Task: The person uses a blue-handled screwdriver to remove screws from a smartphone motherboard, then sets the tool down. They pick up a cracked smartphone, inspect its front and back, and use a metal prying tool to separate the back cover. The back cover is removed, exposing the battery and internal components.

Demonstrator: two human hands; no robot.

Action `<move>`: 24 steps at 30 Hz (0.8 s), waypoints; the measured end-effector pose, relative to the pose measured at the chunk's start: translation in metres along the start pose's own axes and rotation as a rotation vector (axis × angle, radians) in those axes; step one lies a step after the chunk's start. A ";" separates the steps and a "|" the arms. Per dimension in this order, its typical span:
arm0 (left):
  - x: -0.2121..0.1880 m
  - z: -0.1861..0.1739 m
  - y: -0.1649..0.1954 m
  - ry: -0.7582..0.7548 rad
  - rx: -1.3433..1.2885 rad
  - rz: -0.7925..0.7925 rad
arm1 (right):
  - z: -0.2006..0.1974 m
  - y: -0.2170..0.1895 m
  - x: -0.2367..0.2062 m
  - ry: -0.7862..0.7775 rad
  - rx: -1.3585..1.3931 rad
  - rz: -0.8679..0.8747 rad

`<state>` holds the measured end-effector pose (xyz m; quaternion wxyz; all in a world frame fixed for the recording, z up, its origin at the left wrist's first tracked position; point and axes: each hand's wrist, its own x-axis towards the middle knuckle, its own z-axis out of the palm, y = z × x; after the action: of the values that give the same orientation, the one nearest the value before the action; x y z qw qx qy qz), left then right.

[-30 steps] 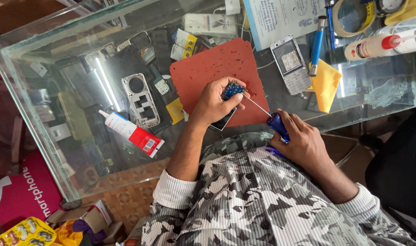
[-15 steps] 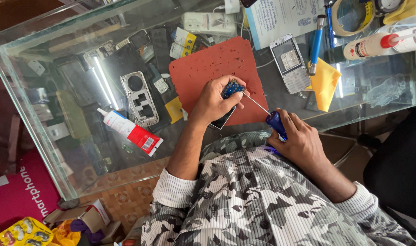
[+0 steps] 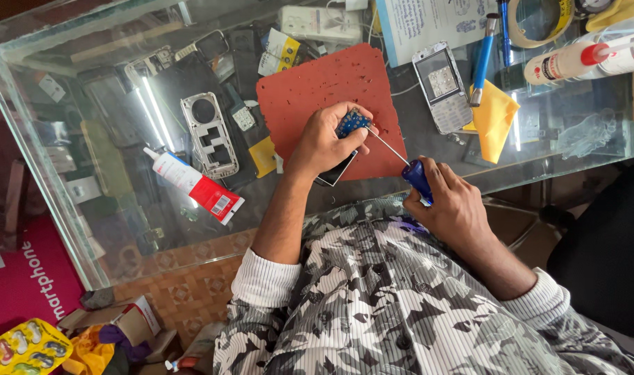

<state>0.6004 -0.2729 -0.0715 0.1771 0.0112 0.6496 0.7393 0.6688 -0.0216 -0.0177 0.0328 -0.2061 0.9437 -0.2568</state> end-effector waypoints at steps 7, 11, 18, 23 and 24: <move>-0.016 0.017 -0.002 0.016 0.027 0.016 | -0.003 0.000 -0.024 0.006 -0.012 -0.008; -0.026 0.027 -0.004 0.016 0.014 0.005 | -0.006 -0.002 -0.038 0.002 -0.011 0.005; -0.045 0.036 -0.009 0.012 -0.031 0.011 | -0.013 0.004 -0.059 -0.005 0.122 -0.005; -0.082 0.039 -0.003 0.061 0.047 0.124 | -0.027 0.015 -0.073 0.019 0.325 0.070; -0.090 0.041 0.000 0.080 0.069 0.139 | -0.029 0.015 -0.075 0.049 0.308 0.059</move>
<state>0.6951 -0.2589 -0.0462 0.0987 0.0328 0.6789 0.7268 0.7270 0.0342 -0.0036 0.0482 -0.1646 0.8993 -0.4023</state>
